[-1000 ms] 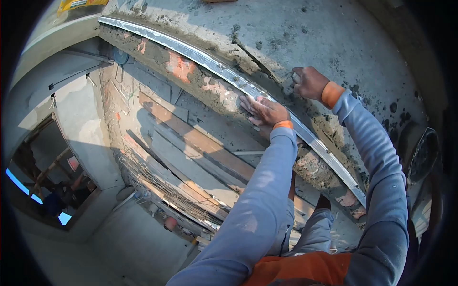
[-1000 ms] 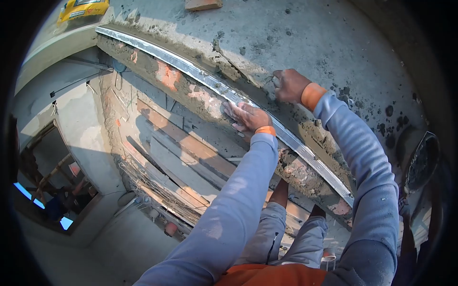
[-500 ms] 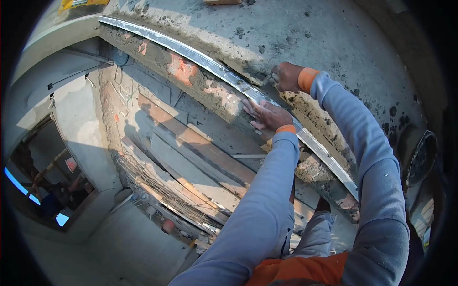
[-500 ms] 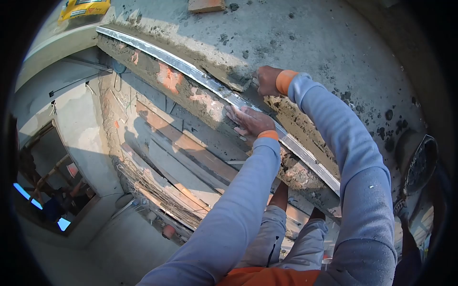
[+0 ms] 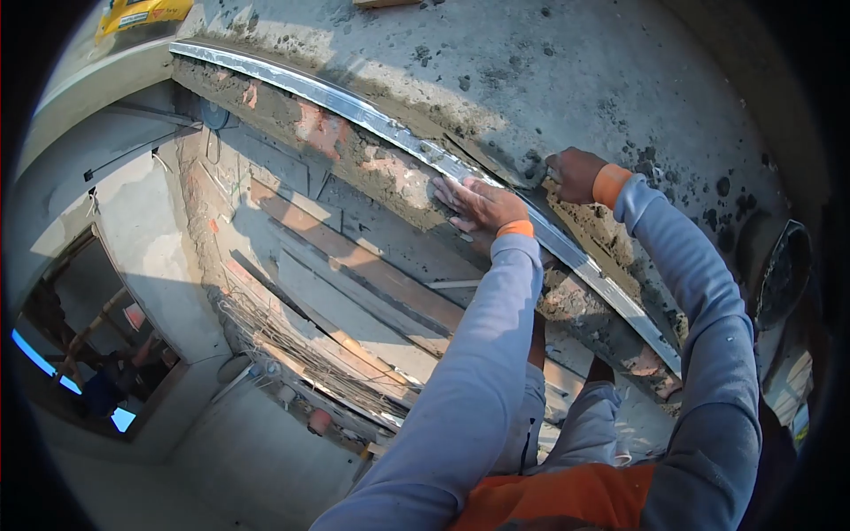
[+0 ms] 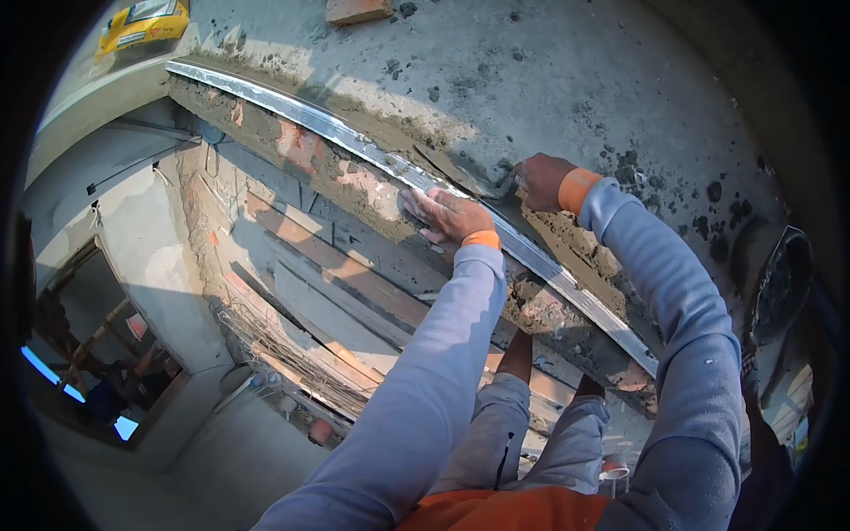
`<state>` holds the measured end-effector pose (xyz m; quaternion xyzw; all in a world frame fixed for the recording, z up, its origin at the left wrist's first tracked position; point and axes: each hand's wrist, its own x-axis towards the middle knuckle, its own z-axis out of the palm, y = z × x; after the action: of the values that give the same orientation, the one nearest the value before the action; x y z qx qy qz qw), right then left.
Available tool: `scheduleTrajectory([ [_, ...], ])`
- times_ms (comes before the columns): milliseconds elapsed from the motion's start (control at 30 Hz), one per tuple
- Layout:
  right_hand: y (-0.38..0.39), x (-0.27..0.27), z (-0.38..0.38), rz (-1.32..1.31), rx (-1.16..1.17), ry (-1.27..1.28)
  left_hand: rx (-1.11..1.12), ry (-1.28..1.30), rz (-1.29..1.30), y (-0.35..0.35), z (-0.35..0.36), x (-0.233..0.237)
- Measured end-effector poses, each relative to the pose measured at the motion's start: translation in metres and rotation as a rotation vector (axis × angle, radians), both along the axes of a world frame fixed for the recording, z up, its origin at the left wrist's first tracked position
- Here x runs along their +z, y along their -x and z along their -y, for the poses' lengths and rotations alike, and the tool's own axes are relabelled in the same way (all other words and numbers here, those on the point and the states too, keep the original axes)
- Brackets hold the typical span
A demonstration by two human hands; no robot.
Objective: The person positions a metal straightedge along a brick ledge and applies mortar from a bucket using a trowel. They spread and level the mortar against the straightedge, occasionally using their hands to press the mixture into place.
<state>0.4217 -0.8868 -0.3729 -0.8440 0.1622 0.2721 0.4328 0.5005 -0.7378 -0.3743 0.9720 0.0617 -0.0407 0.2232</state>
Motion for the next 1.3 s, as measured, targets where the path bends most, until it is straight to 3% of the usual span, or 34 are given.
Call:
scheduleTrajectory([
  [33, 0.001, 0.023, 0.009, -0.02, 0.0, -0.127, 0.008, 0.012, -0.007, -0.001, 0.003, 0.003],
  [133, 0.032, 0.043, 0.011, 0.038, -0.059, -0.195, -0.034, -0.039, 0.036, 0.0, -0.002, -0.005],
  [200, 0.048, 0.056, 0.017, 0.008, -0.061, -0.225, -0.043, 0.259, 0.084, 0.003, -0.007, -0.007],
  [267, 0.071, 0.042, 0.017, -0.05, -0.232, -0.309, 0.03, 0.243, -0.011, -0.001, -0.001, 0.001],
  [333, 0.077, 0.022, 0.018, -0.069, -0.248, -0.285, -0.032, -0.08, -0.029, 0.0, -0.003, 0.0],
  [400, 0.077, 0.007, 0.015, -0.051, -0.095, -0.097, -0.048, -0.047, 0.077, -0.001, -0.005, -0.012],
  [667, 0.085, 0.055, 0.01, -0.105, -0.015, -0.166, -0.009, -0.057, -0.003, 0.0, -0.007, -0.005],
  [767, 0.115, 0.062, 0.012, -0.114, -0.07, -0.243, -0.011, 0.241, -0.045, -0.003, -0.007, -0.004],
  [800, 0.128, 0.06, 0.011, -0.113, -0.071, -0.248, -0.013, 0.236, -0.043, -0.003, -0.008, -0.005],
  [867, 0.144, 0.06, 0.012, -0.116, -0.144, -0.336, -0.043, -0.094, 0.025, -0.002, -0.005, 0.001],
  [933, 0.144, 0.057, 0.013, -0.086, -0.177, -0.407, -0.023, 0.04, -0.027, 0.004, -0.001, 0.013],
  [1000, 0.129, 0.051, 0.015, -0.121, -0.28, -0.349, 0.002, 0.19, -0.054, 0.003, 0.002, 0.013],
  [1067, 0.095, 0.043, 0.018, -0.049, -0.231, -0.31, -0.033, 0.084, 0.066, -0.001, 0.005, 0.014],
  [1100, 0.074, 0.04, 0.02, 0.006, -0.198, -0.273, -0.027, -0.038, -0.047, 0.002, 0.009, 0.026],
  [1300, -0.084, 0.046, 0.034, 0.072, -0.248, -0.303, -0.061, 0.01, 0.083, -0.001, 0.001, 0.006],
])
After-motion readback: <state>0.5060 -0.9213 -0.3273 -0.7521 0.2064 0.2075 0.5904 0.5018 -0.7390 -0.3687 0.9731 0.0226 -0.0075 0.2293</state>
